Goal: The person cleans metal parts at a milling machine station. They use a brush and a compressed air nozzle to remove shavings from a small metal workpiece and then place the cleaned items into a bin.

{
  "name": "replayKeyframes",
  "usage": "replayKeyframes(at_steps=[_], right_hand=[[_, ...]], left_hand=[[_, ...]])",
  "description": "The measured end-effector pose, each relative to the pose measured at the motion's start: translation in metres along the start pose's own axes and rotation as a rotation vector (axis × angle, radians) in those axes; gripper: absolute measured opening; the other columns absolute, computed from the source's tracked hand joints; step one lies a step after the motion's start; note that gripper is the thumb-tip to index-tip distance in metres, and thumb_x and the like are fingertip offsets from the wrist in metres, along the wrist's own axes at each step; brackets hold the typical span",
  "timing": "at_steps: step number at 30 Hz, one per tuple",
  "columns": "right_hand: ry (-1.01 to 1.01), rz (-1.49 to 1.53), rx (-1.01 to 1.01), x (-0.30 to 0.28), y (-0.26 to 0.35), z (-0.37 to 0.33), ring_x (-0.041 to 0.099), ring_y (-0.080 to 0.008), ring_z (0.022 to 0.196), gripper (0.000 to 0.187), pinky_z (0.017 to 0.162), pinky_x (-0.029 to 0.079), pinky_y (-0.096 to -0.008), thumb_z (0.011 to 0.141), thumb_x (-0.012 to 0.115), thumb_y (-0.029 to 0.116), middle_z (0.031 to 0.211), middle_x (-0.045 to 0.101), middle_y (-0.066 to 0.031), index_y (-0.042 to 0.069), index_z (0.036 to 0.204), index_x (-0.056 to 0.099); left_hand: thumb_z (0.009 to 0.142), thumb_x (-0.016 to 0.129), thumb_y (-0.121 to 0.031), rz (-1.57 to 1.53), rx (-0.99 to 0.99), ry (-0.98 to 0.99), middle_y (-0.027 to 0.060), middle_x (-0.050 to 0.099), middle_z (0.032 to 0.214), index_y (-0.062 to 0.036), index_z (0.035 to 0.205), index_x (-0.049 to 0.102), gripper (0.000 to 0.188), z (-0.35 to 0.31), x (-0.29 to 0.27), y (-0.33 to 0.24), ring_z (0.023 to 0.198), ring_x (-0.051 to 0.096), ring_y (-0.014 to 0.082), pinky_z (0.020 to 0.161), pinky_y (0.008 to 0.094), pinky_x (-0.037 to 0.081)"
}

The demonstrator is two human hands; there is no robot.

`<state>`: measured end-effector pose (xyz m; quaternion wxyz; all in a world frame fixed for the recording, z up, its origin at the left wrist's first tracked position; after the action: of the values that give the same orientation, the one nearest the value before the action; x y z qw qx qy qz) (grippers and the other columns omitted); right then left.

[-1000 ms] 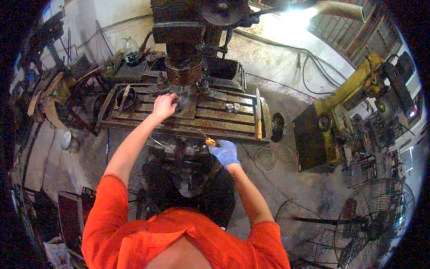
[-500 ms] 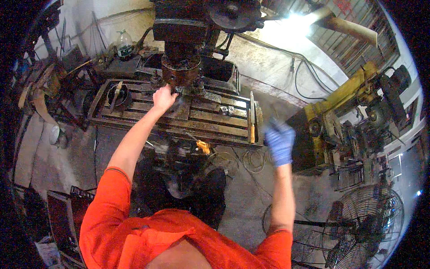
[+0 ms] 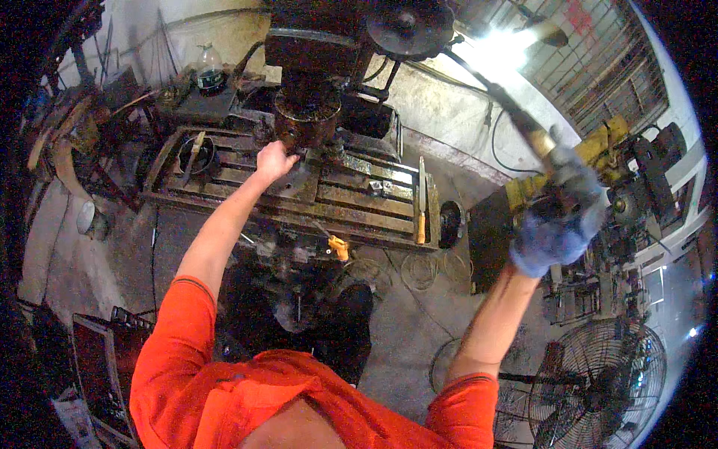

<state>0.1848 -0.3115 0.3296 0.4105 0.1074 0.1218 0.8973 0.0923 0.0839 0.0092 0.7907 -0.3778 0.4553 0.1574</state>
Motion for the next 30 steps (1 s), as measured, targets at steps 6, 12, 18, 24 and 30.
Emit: replayKeyframes(at_steps=[6,12,18,24,30], right_hand=[[-0.006,-0.11,-0.053,0.009,-0.004,-0.035,0.049,-0.0265,0.08,0.036,0.101,0.022,-0.057,0.086,0.042,0.03,0.065,0.041,-0.006,0.008,0.06,0.035],[0.044,-0.083,0.004,-0.004,-0.006,-0.013,0.056,-0.0264,0.082,0.032,0.085,0.039,-0.0403,0.084,0.044,0.027,0.082,0.059,-0.0165,-0.001,0.069,0.05],[0.001,-0.369,-0.037,-0.003,-0.004,-0.032,0.057,-0.024,0.073,0.039,0.073,0.044,-0.0323,0.082,0.044,0.031,0.082,0.061,-0.018,-0.005,0.073,0.056],[-0.028,-0.247,-0.076,0.004,-0.011,-0.05,0.054,-0.0271,0.08,0.034,0.092,0.033,-0.0529,0.084,0.041,0.026,0.075,0.056,-0.0154,-0.001,0.065,0.049],[0.002,-0.178,-0.008,-0.008,-0.011,-0.029,0.055,-0.0285,0.078,0.038,0.081,0.041,-0.0392,0.08,0.052,0.031,0.08,0.059,-0.0176,-0.006,0.075,0.057]], left_hand=[[0.068,0.069,-0.034,-0.035,0.032,0.005,0.0152,0.063,0.083,-0.0029,0.085,0.063,0.036,0.003,0.003,-0.001,0.081,0.061,0.0314,0.071,0.0406,0.049],[0.069,0.067,-0.032,-0.067,0.018,0.068,0.0163,0.063,0.083,-0.0084,0.09,0.065,0.031,-0.003,-0.009,-0.009,0.08,0.06,0.0322,0.071,0.0409,0.049],[0.068,0.067,-0.03,-0.072,0.061,-0.025,0.0171,0.063,0.078,-0.0104,0.09,0.066,0.029,-0.006,-0.011,-0.013,0.077,0.061,0.0326,0.068,0.0416,0.049],[0.068,0.068,-0.03,-0.039,0.028,-0.026,0.0176,0.062,0.074,-0.0093,0.086,0.067,0.027,-0.005,-0.008,-0.012,0.074,0.061,0.0337,0.065,0.0422,0.05],[0.069,0.067,-0.029,-0.069,0.118,-0.101,0.0166,0.063,0.077,-0.0094,0.091,0.065,0.029,-0.006,-0.007,-0.009,0.075,0.061,0.0328,0.066,0.0422,0.049]])
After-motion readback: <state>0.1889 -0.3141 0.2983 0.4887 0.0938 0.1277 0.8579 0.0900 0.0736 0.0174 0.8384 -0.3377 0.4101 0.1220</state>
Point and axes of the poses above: each hand's wrist, its own z-axis towards the middle knuckle, its own x-axis out of the palm, y = z × x, the point moved 5 cm from there along z, towards the middle knuckle
